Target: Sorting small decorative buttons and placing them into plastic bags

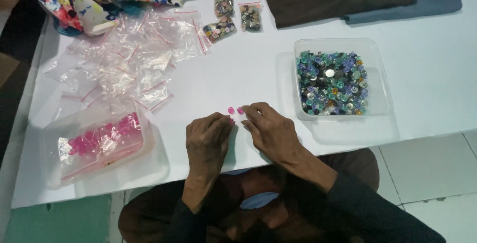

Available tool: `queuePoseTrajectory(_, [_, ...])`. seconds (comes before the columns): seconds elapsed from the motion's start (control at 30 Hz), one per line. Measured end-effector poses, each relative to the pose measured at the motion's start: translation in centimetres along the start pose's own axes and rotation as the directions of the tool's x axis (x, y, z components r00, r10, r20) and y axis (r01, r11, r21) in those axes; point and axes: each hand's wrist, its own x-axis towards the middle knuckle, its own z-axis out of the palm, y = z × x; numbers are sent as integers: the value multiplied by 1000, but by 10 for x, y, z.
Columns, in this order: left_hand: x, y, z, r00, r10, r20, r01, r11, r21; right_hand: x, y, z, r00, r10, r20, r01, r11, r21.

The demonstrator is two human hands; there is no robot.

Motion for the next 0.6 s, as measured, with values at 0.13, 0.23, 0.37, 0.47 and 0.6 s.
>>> queuePoseTrajectory(0.13, [-3,-19,18,996,-50,79,47,998,33,3,4,16,998,36,-41,-37,999,-27])
queuePoseTrajectory(0.23, [5,-18,23,994,-73,76,70,996,47,5,3,18,995,18,-96,-22,999,-44])
queuePoseTrajectory(0.37, [3,-12,20,993,-91,71,88,995,54,-4,7,21,984,-42,-175,41,999,-5])
queuePoseTrajectory(0.47, [3,-5,17,991,-114,64,114,993,14,-12,4,2,967,-115,-226,125,992,32])
queuePoseTrajectory(0.6, [8,4,15,994,-105,-6,105,994,-6,-26,11,-43,948,-173,-267,212,969,126])
